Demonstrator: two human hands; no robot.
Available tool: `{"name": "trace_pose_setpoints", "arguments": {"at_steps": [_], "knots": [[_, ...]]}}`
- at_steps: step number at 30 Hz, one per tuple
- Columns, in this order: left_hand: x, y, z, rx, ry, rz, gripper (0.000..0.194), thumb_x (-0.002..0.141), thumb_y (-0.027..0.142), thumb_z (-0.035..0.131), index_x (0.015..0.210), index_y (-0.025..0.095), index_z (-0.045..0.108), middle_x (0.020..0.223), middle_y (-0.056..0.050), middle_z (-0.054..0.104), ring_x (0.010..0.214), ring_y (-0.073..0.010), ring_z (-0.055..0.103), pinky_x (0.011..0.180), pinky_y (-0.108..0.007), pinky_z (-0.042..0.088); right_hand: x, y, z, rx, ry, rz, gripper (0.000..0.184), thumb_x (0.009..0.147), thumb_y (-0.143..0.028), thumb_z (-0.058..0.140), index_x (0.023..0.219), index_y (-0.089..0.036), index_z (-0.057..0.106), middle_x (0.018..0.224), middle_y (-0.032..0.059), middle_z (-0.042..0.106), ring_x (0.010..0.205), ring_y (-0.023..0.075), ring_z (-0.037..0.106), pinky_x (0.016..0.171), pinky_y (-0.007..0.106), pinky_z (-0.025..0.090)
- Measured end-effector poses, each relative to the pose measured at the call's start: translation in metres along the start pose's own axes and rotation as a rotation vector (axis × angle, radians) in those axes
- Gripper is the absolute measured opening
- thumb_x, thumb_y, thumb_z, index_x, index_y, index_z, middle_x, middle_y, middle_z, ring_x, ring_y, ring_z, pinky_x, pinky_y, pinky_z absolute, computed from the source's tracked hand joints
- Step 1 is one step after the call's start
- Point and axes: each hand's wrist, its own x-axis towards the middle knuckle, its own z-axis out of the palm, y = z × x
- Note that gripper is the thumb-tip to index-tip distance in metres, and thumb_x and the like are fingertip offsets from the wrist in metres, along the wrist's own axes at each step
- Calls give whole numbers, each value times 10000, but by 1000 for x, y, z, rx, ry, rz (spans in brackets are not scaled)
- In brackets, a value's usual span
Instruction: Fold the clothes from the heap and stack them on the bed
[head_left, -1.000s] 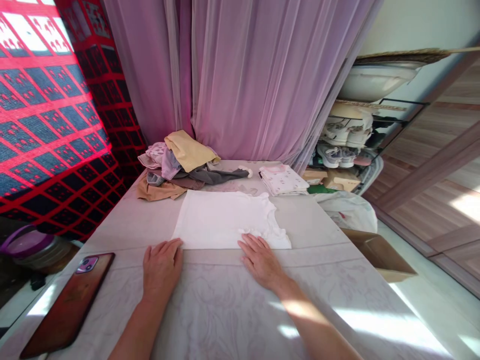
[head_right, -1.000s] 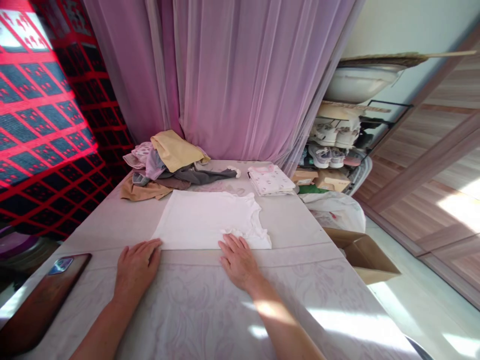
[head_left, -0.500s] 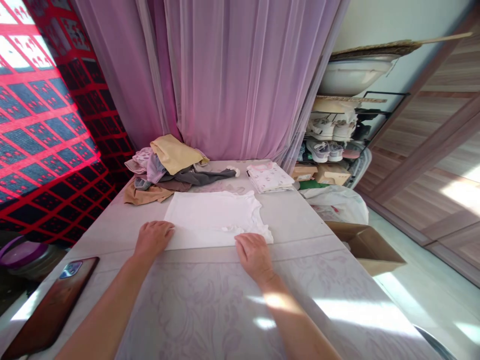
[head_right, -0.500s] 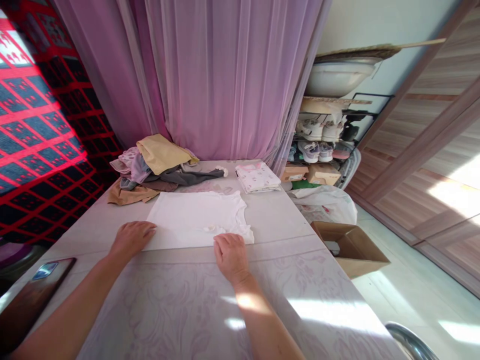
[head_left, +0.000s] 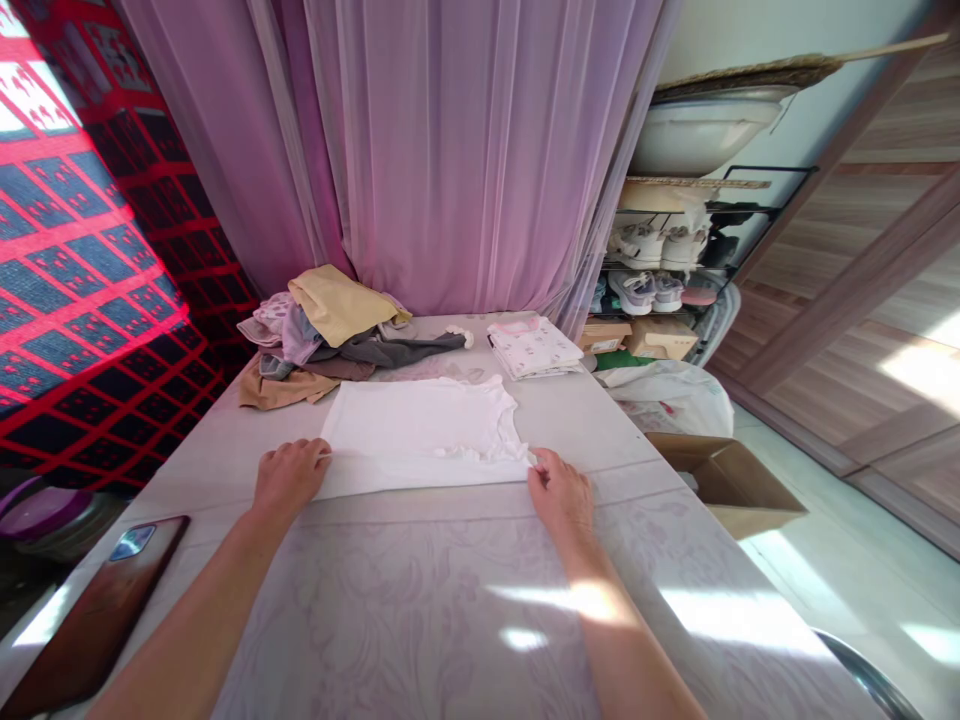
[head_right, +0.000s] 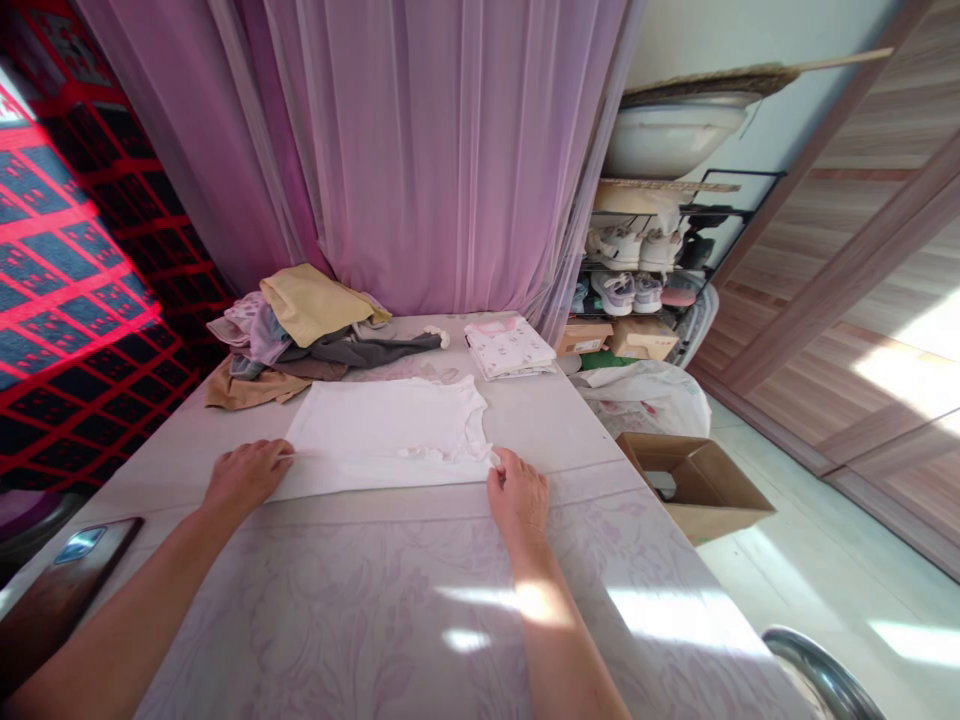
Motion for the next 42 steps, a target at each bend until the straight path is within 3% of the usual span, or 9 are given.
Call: {"name": "trace_pose_setpoints", "arguments": {"at_steps": [5, 9, 14, 17, 23, 29, 32, 37, 42], "knots": [[-12, 19, 21, -152, 204, 206, 414, 872, 192, 368, 1198, 183, 624, 1287, -105, 619, 1180, -245, 552, 1022, -408, 387, -4, -5, -3, 54, 152, -220, 265, 883, -222, 442, 1053, -181, 641, 1044, 82, 685, 962, 215, 591, 820, 324, 393], [-30, 39, 46, -255, 160, 311, 437, 938, 332, 347, 1280, 180, 571, 1380, -100, 553, 1291, -254, 475, 1077, -431, 367, -9, -14, 2, 87, 5, -428, 269, 906, -200, 413, 962, -206, 677, 979, 64, 688, 938, 192, 590, 851, 303, 413], [-40, 43, 55, -163, 92, 222, 523, 945, 447, 372, 1400, 208, 469, 1539, -107, 335, 1414, -312, 294, 1115, -495, 292, -8, -10, 9, -58, -44, -293, 239, 864, -175, 482, 976, -210, 690, 1015, 63, 679, 930, 206, 569, 837, 319, 406], [-40, 37, 51, -152, 36, 243, 542, 950, 483, 355, 1426, 237, 436, 1549, -92, 314, 1424, -297, 275, 1129, -478, 270, -10, -7, 7, -94, -4, -280, 230, 875, -187, 485, 957, -226, 696, 985, 48, 686, 901, 201, 569, 814, 318, 395], [-43, 36, 47, -130, 4, 284, 537, 949, 546, 321, 1444, 346, 382, 1573, -47, 260, 1442, -297, 224, 1135, -510, 222, -16, -22, 8, -63, 32, -440, 272, 902, -207, 460, 1035, -237, 695, 971, 55, 677, 914, 190, 574, 815, 310, 398], [-45, 41, 45, -140, -3, 266, 531, 946, 537, 339, 1443, 354, 382, 1567, -19, 280, 1439, -300, 232, 1139, -511, 201, -13, -18, 17, -166, 3, -331, 255, 885, -208, 470, 929, -246, 719, 911, 59, 675, 835, 194, 577, 777, 315, 416], [-45, 42, 42, -141, -13, 272, 536, 951, 530, 332, 1452, 343, 368, 1568, -13, 277, 1441, -304, 224, 1143, -519, 190, -14, -22, 17, -151, 15, -380, 281, 912, -237, 441, 976, -238, 714, 993, 72, 683, 909, 205, 588, 811, 327, 420], [-45, 42, 41, -171, -24, 273, 536, 947, 526, 350, 1449, 338, 374, 1565, -21, 288, 1441, -317, 216, 1142, -537, 185, -28, -55, 22, -89, -219, -594, 391, 953, -308, 386, 1282, -239, 585, 1342, 67, 574, 1258, 202, 476, 1052, 379, 338], [-46, 40, 43, -228, 9, 289, 527, 945, 519, 361, 1434, 328, 403, 1554, -31, 315, 1434, -313, 241, 1139, -533, 202, -39, -63, 17, -249, -398, -397, 481, 972, -366, 343, 1422, -222, 437, 1513, 75, 378, 1410, 219, 288, 1135, 481, 212]]}}
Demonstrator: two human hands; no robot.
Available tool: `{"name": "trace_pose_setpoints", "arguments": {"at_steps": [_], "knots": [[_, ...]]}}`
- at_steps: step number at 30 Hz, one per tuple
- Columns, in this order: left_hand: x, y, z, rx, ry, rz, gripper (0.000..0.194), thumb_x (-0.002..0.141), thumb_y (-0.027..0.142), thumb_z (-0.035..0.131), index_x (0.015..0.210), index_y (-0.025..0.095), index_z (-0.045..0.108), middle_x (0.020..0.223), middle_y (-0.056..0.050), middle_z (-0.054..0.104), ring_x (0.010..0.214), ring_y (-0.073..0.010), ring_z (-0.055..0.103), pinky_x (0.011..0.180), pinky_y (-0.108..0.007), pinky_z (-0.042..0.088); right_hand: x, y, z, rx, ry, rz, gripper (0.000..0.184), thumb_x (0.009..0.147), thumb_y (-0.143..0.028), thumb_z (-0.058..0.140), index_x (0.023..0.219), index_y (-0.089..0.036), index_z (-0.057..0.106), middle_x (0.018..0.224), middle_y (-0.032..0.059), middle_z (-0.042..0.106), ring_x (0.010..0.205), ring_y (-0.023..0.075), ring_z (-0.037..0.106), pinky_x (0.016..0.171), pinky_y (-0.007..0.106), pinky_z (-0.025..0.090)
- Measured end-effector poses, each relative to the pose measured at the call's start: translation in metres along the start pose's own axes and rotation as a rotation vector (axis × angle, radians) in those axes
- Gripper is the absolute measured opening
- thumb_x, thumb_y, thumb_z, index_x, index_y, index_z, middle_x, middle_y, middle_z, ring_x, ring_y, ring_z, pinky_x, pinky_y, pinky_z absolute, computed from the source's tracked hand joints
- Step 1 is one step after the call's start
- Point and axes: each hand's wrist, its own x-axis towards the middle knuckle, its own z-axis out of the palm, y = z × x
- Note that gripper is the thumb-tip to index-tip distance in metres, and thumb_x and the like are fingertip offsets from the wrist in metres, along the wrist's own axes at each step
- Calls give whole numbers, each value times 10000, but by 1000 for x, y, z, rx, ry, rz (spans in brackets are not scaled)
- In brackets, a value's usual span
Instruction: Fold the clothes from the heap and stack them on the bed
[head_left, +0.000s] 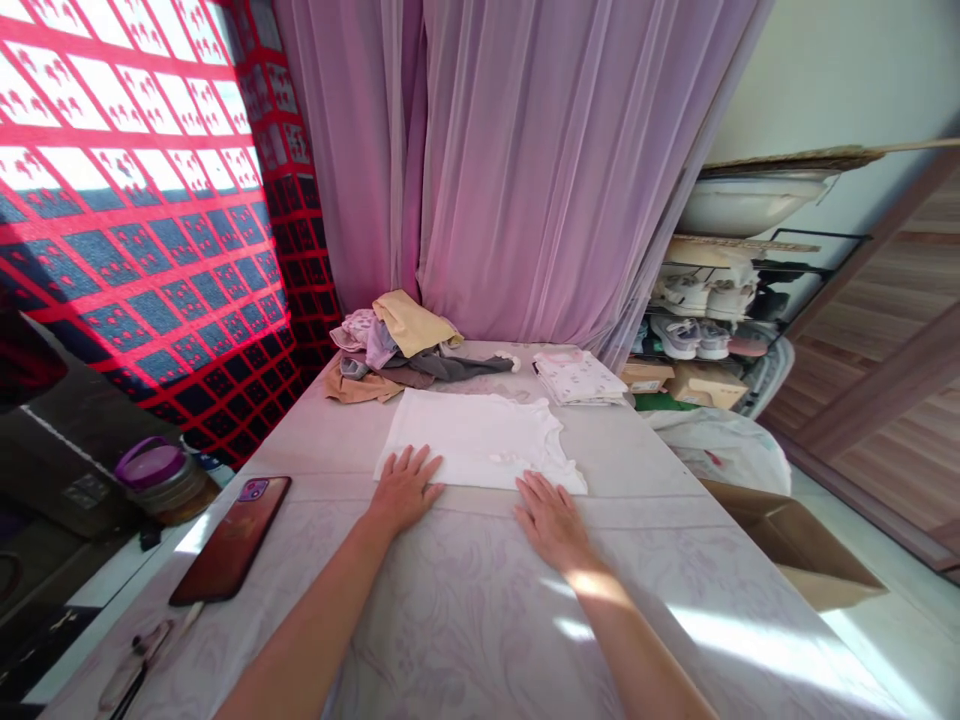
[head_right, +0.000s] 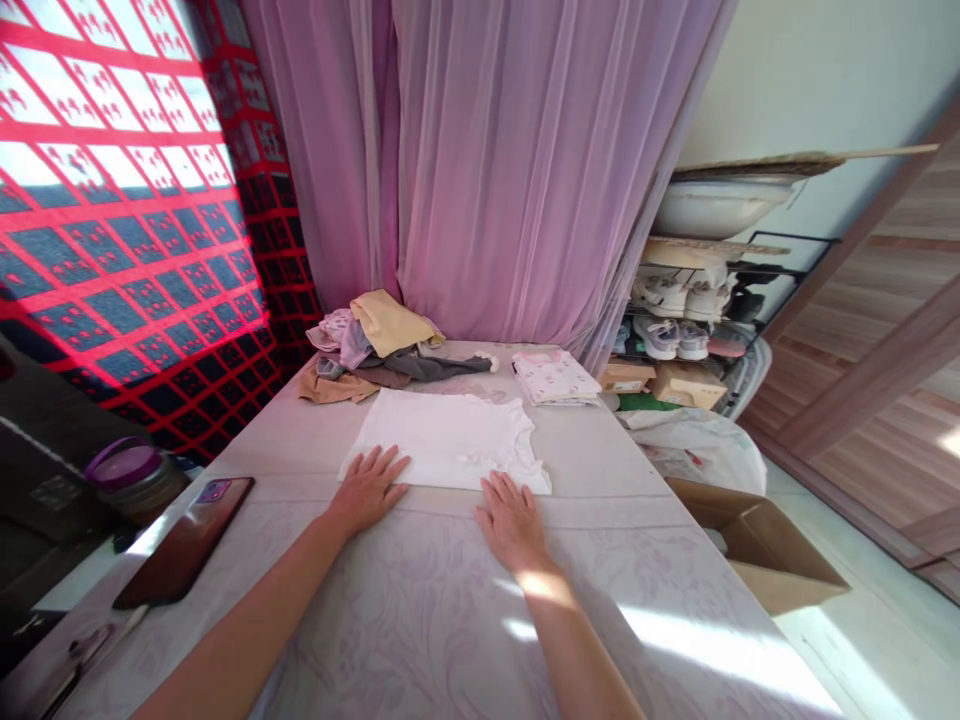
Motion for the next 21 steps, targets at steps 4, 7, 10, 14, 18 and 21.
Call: {"name": "trace_pose_setpoints", "arguments": {"at_steps": [4, 7, 10, 14, 18, 21], "knots": [[-3, -1, 4, -12, 81, 7, 484, 951, 446, 376, 1404, 294, 452, 1525, -53, 375, 1410, -285, 309, 1134, -510, 242, -13, 19, -5, -84, -34, 186, 514, 983, -384, 309, 1465, -213, 359, 1558, 74, 277, 1434, 236, 227, 1128, 544, 198], [-5, -1, 6, 16, 163, -49, 480, 946, 440, 377, 1379, 261, 481, 1490, -88, 427, 1384, -298, 347, 1125, -530, 244, -18, 27, -6, -96, -35, 238, 516, 989, -401, 284, 1472, -229, 339, 1568, 72, 250, 1439, 240, 210, 1116, 575, 197], [-5, 0, 5, 24, 160, -127, 507, 944, 486, 355, 1386, 265, 468, 1495, -97, 418, 1386, -329, 331, 1105, -611, 208, -18, 27, -6, -89, -25, 240, 514, 988, -411, 286, 1469, -240, 344, 1566, 78, 257, 1437, 236, 213, 1115, 572, 195], [-3, 0, 1, 5, 88, -140, 531, 944, 502, 338, 1409, 265, 435, 1525, -91, 369, 1409, -329, 287, 1091, -633, 210, -17, 26, -6, -67, -13, 247, 507, 983, -414, 302, 1460, -250, 362, 1563, 71, 270, 1434, 230, 217, 1119, 562, 190], [-4, 0, 0, 16, 110, -127, 512, 940, 489, 359, 1391, 267, 458, 1513, -88, 391, 1401, -324, 307, 1094, -629, 210, -18, 26, -5, -55, 18, 245, 499, 981, -413, 314, 1448, -250, 384, 1557, 74, 286, 1430, 230, 229, 1119, 561, 193], [-9, 3, 0, 50, 207, -97, 439, 943, 424, 382, 1320, 257, 534, 1441, -81, 492, 1356, -312, 384, 1115, -607, 189, -18, 27, -4, -55, 41, 243, 495, 976, -414, 326, 1441, -257, 395, 1548, 82, 306, 1426, 235, 239, 1113, 564, 208]]}}
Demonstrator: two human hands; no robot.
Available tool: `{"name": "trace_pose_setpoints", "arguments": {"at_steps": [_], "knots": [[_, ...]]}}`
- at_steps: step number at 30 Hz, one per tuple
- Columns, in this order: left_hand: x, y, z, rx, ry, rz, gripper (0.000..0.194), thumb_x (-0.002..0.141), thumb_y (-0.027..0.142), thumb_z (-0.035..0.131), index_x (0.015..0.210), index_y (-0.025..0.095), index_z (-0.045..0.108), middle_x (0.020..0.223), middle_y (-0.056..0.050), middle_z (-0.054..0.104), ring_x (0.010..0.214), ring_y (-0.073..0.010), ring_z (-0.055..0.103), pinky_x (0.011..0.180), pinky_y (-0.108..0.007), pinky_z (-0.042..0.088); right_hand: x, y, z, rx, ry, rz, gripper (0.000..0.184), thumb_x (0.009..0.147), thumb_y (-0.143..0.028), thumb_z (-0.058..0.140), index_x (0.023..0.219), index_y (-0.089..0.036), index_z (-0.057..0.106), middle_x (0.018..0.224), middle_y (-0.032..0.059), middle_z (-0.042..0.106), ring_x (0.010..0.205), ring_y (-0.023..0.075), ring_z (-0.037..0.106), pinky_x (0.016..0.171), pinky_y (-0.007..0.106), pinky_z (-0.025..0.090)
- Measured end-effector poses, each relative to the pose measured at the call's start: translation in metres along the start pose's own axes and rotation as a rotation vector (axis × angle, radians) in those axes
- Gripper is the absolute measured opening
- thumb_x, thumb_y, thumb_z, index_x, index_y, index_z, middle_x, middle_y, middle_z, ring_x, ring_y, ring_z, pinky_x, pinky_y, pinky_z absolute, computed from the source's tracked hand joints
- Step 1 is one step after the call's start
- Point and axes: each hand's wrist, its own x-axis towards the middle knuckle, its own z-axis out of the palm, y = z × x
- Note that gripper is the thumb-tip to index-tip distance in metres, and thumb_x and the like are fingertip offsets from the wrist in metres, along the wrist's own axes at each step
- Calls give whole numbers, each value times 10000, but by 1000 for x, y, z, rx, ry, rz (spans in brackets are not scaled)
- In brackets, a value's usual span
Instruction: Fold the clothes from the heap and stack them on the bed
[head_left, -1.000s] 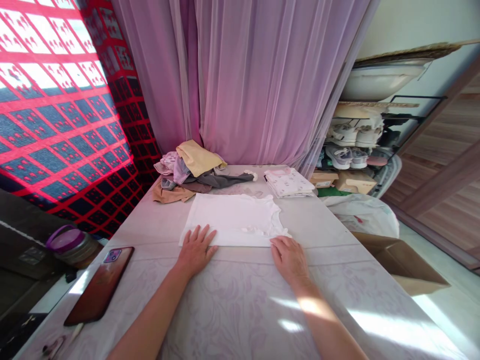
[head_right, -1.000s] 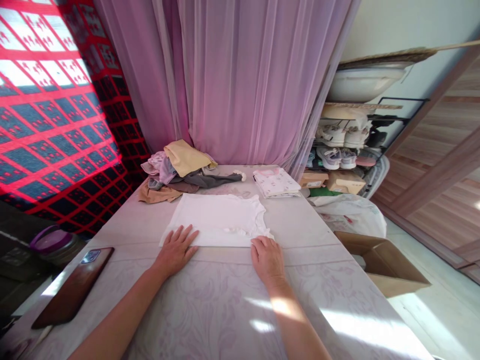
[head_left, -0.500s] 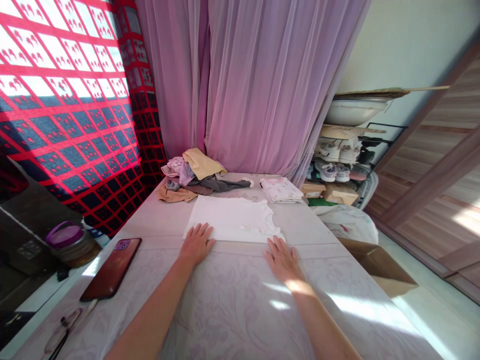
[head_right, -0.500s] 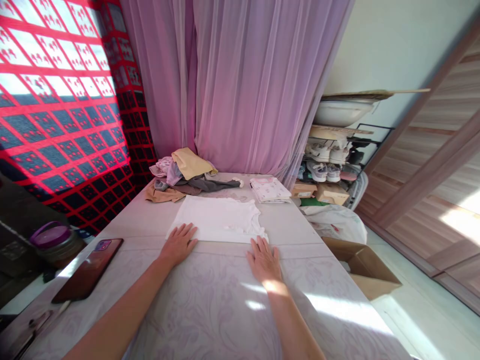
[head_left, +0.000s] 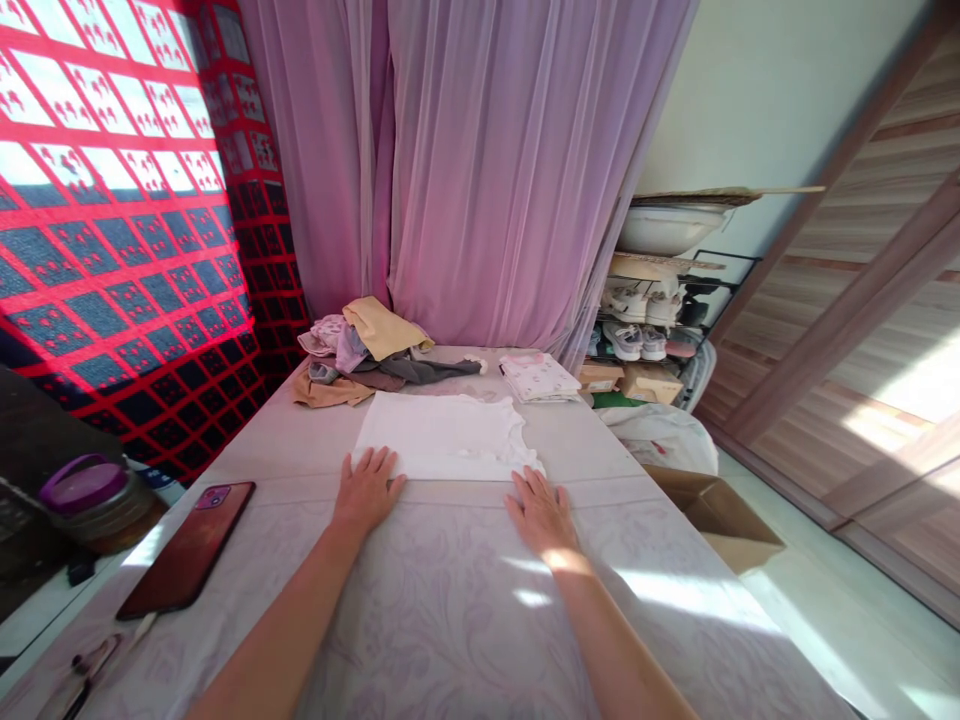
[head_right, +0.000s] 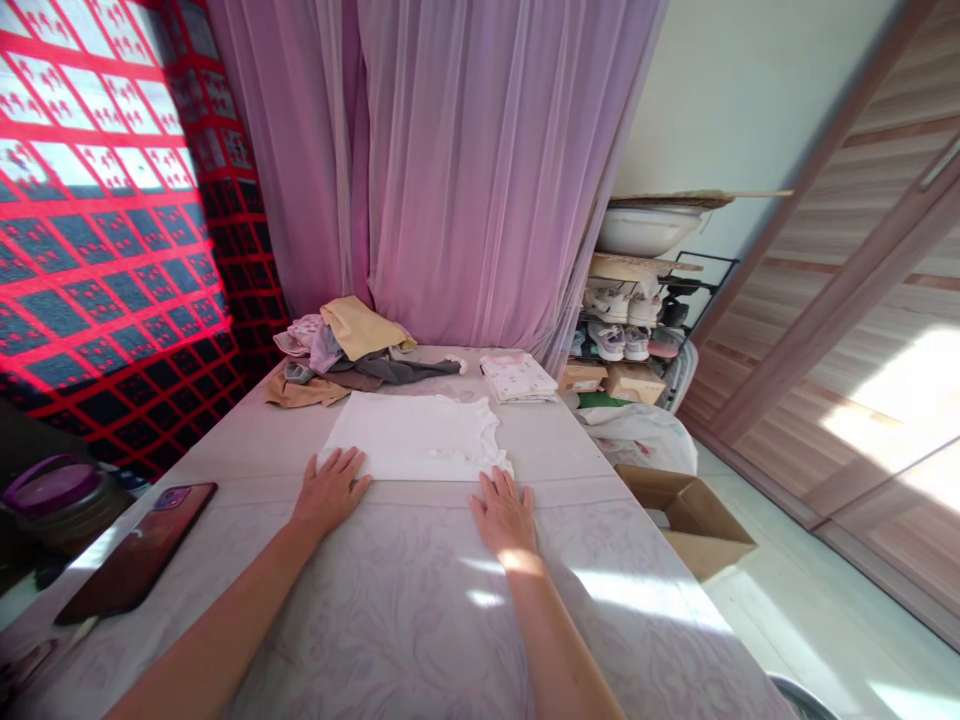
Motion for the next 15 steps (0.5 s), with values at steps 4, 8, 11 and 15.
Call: {"name": "trace_pose_setpoints", "arguments": {"at_steps": [4, 8, 11, 15], "knots": [[-5, 2, -2, 0, 94, 9, 362, 939, 339, 394, 1218, 263, 612, 1324, -63, 602, 1287, -289, 471, 1120, -549, 233, -1, 1, 2, 8, 21, -5, 489, 973, -414, 336, 1428, -256, 414, 1538, 81, 326, 1421, 238, 250, 1111, 563, 213], [-4, 2, -1, -29, 68, 0, 376, 931, 331, 409, 1249, 243, 590, 1356, -77, 573, 1289, -280, 467, 1095, -499, 306, -2, 2, 4, 6, 48, -18, 479, 968, -406, 352, 1417, -260, 434, 1524, 94, 347, 1407, 254, 276, 1102, 564, 217], [-2, 2, 1, -44, 23, -26, 396, 930, 335, 418, 1295, 254, 547, 1396, -69, 538, 1308, -265, 448, 1089, -477, 322, -2, 3, 6, 8, 58, -22, 474, 968, -401, 349, 1410, -259, 442, 1520, 100, 353, 1400, 258, 282, 1097, 562, 213], [-2, 1, 2, -63, 4, -35, 394, 920, 341, 434, 1285, 245, 547, 1400, -65, 535, 1317, -267, 440, 1100, -477, 314, -1, 7, 11, 31, 69, -29, 475, 961, -408, 358, 1396, -246, 460, 1515, 102, 362, 1395, 264, 290, 1086, 569, 229]]}}
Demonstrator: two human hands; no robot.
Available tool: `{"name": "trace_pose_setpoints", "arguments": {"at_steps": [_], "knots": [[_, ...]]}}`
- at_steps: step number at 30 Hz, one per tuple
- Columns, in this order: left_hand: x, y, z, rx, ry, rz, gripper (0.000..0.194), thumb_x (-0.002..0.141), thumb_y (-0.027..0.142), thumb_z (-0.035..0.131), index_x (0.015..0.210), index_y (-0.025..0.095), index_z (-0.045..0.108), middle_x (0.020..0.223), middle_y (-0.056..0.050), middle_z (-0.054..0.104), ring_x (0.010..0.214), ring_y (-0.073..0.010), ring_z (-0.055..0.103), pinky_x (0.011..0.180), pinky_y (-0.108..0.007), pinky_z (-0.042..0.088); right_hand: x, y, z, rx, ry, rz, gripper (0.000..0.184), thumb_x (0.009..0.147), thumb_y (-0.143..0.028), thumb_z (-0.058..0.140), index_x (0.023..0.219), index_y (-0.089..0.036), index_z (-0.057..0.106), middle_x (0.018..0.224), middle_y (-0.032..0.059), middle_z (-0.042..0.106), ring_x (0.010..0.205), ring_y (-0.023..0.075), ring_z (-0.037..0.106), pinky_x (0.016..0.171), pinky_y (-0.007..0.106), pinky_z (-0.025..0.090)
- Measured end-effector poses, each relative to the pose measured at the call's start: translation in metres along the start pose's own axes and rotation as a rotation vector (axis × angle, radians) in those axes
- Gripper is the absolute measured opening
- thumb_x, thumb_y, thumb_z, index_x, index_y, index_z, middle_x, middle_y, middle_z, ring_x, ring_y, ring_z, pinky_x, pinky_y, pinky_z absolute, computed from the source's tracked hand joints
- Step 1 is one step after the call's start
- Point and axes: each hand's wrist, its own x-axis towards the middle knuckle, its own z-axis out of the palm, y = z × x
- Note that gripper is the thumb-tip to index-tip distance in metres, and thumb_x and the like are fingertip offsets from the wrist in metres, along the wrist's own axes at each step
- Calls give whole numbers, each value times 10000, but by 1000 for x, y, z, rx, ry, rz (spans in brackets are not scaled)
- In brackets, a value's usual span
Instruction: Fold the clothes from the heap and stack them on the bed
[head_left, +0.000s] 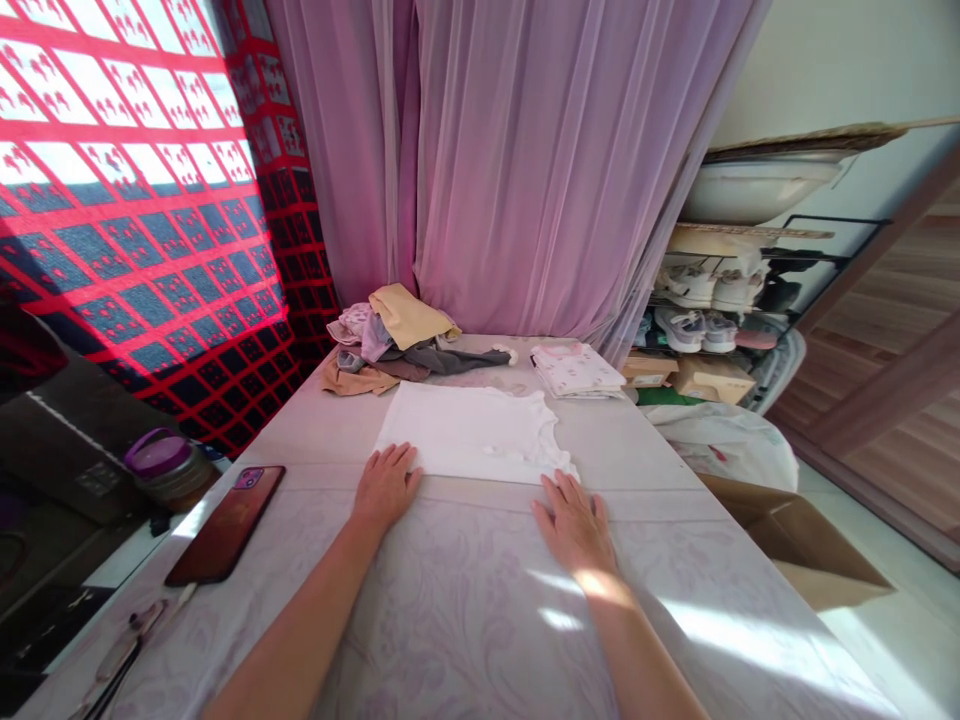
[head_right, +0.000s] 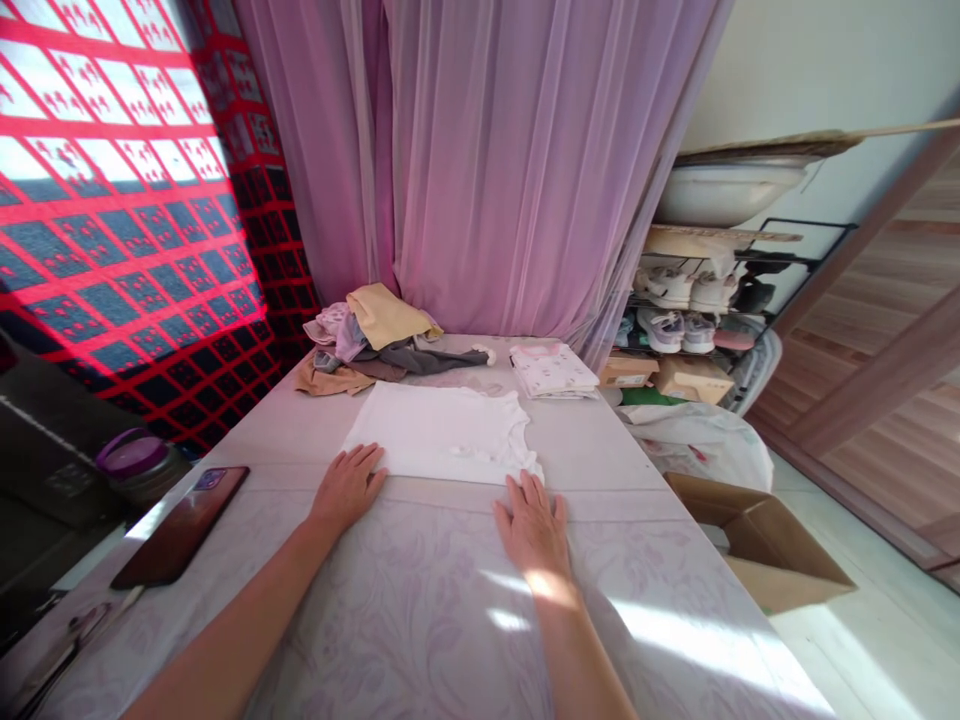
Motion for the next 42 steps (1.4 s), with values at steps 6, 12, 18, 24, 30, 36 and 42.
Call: {"name": "trace_pose_setpoints", "arguments": {"at_steps": [6, 12, 18, 24, 30, 36, 42], "knots": [[-1, -16, -2, -62, 75, 3, 306, 789, 142, 452, 1028, 200, 633, 1267, -82, 624, 1169, -218, 553, 1051, -389, 393, 11, 24, 3, 99, 127, -72, 382, 908, -209, 409, 1218, -255, 627, 1338, 65, 573, 1245, 213, 493, 1025, 424, 369], [-8, -54, -21, -1, 52, 109, 280, 830, 218, 448, 1015, 219, 659, 1161, -75, 668, 1084, -222, 590, 997, -383, 438, 28, 57, -13, 100, 124, -198, 359, 849, -137, 467, 1109, -248, 688, 1189, 38, 665, 1091, 195, 573, 934, 331, 436], [-3, -63, -37, 162, -77, 219, 276, 905, 232, 410, 952, 252, 682, 1033, -58, 701, 969, -210, 632, 900, -364, 462, 44, 67, -17, 0, 95, -291, 310, 910, -208, 439, 1071, -250, 700, 1151, 44, 676, 974, 198, 602, 874, 325, 448], [-5, -58, -36, 381, -45, 272, 273, 923, 166, 375, 886, 191, 645, 900, -91, 672, 848, -227, 642, 801, -366, 471, 49, 67, -19, -50, 103, -250, 325, 911, -181, 420, 1046, -257, 705, 1095, 53, 690, 910, 208, 606, 817, 301, 436], [-11, -59, -35, 285, 13, 318, 192, 904, 160, 428, 784, 202, 573, 799, -48, 613, 794, -191, 623, 790, -330, 458, 44, 79, -17, -8, 126, -276, 330, 879, -152, 435, 1015, -268, 713, 1056, 39, 698, 888, 199, 609, 810, 290, 434], [1, -58, -45, 198, -96, 303, 216, 907, 243, 408, 784, 198, 580, 807, -46, 641, 788, -189, 619, 785, -327, 448, 44, 81, -29, 59, 114, -429, 313, 926, -288, 407, 866, -263, 713, 914, 28, 703, 830, 186, 631, 738, 294, 455], [56, -62, -53, 175, -102, 162, 354, 945, 341, 331, 806, 196, 622, 817, -62, 670, 813, -205, 642, 765, -319, 462, 91, 83, -55, 243, 138, -274, 345, 918, -387, 410, 815, -263, 716, 881, -2, 718, 714, 143, 643, 628, 245, 445]]}}
